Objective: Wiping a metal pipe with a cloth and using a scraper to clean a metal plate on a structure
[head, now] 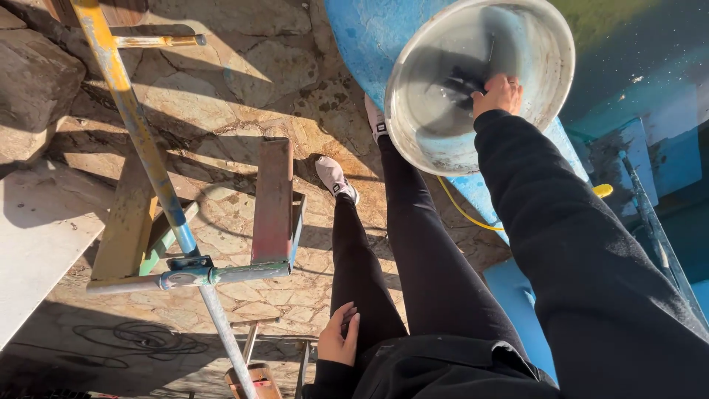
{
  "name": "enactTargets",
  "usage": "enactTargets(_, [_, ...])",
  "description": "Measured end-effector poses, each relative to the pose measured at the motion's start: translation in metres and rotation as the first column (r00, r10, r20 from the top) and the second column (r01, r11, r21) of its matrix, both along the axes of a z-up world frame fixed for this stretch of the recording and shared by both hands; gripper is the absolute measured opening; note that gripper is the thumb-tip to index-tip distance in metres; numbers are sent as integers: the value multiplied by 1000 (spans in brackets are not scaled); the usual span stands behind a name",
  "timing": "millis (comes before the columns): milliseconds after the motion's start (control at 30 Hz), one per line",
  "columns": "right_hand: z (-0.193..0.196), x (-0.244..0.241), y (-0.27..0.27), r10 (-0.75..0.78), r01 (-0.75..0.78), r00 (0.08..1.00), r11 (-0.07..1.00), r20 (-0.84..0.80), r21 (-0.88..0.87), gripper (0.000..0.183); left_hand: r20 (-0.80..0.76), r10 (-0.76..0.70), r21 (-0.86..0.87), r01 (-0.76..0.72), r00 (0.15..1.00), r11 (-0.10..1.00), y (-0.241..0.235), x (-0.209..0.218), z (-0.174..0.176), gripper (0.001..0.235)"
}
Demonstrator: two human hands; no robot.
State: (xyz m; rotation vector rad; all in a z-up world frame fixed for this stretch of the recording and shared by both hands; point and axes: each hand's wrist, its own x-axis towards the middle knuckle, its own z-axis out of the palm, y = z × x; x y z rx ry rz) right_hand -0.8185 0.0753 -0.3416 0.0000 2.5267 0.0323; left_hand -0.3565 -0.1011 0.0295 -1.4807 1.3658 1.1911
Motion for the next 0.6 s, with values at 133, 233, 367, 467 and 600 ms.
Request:
enactTargets(133, [34, -13, -7, -233, 241, 955, 970, 183, -21, 26, -3, 46, 6, -46, 999, 999, -3, -16, -1, 42])
enactTargets(233, [40, -23, 3, -295, 302, 947, 953, 130, -37, 24, -11, 41, 6, -41, 999, 999, 0, -23, 0, 42])
enactTargets(367, [37, -35, 26, -286, 259, 951, 945, -117, -201, 7, -24, 34, -18, -35, 999, 999, 1, -26, 0, 41])
enactTargets(467, [69, -38, 13, -337, 270, 913, 922, -230, -278, 10, -27, 17, -17, -17, 1000, 1000, 0, -30, 2, 44])
enactTargets(600, [72, -19, 3, -290, 135, 871, 917, -396, -376, 19, -20, 32, -16, -32, 999, 999, -2, -38, 5, 43])
